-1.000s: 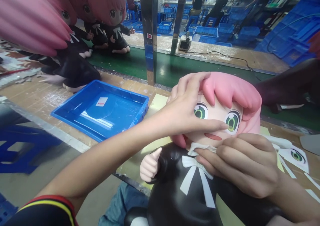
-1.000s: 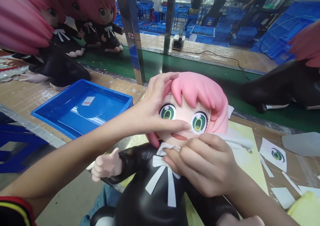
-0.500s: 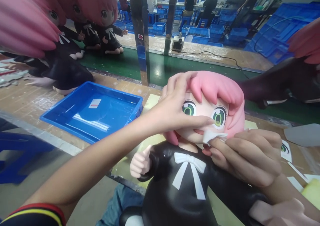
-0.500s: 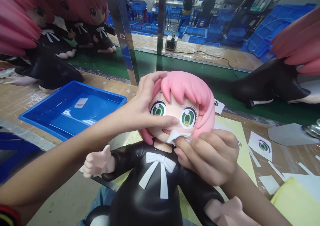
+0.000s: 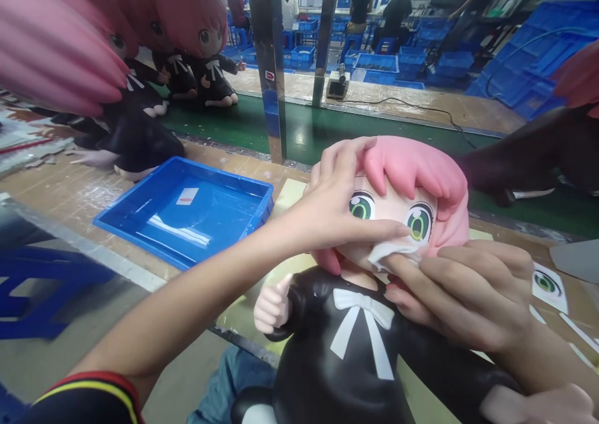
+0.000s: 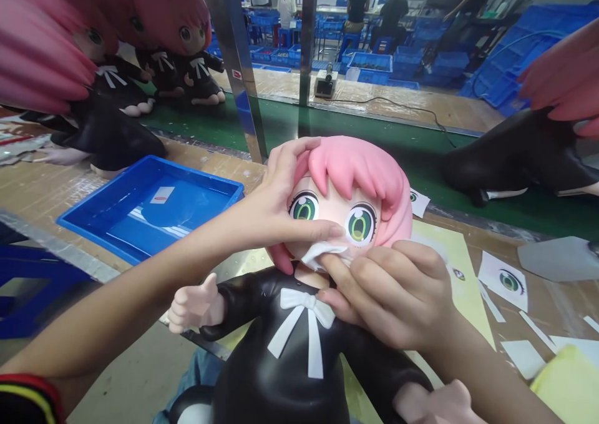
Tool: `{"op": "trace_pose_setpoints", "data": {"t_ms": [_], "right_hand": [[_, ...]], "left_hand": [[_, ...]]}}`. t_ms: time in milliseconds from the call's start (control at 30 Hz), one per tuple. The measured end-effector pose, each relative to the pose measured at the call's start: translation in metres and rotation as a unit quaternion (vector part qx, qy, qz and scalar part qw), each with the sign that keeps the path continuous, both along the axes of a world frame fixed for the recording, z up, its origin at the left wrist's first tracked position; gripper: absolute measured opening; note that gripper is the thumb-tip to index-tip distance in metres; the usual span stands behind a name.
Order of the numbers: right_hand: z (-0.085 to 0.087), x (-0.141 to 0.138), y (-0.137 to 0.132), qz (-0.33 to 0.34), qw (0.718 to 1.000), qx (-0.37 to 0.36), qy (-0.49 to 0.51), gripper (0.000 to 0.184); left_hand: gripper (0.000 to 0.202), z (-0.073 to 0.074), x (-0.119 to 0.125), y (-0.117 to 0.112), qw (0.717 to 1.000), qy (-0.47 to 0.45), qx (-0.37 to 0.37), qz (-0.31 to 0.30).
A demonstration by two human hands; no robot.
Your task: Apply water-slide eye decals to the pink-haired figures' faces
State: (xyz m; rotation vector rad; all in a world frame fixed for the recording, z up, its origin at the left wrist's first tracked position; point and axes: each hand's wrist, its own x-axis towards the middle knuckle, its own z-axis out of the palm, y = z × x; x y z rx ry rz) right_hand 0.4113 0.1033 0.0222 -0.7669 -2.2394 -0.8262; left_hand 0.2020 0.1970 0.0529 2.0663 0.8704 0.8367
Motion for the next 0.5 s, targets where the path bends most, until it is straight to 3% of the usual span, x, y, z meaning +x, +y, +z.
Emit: {"op": "trace_pose_setpoints", "data": {"t_ms": [133,300,500], "right_hand": [[0.006,-0.011,0.008,0.012,1.0,0.002,-0.014,0.014],[-0.003,-0.011,0.01,0.056,0.998,-0.032,0.019,0.006],[-0.009,-0.006,0.003,0.102,0.992,-0.064,0.024,0.024]], "left_hand": [[0.093,-0.002,0.001,-0.001,1.0,-0.009,0.015,0.002],[0.095,-0.004,0.001,0.001,1.0,0.001,0.021,-0.003],[0.093,-0.002,0.001,0.005,1.0,0.002,0.015,-0.021]]}}
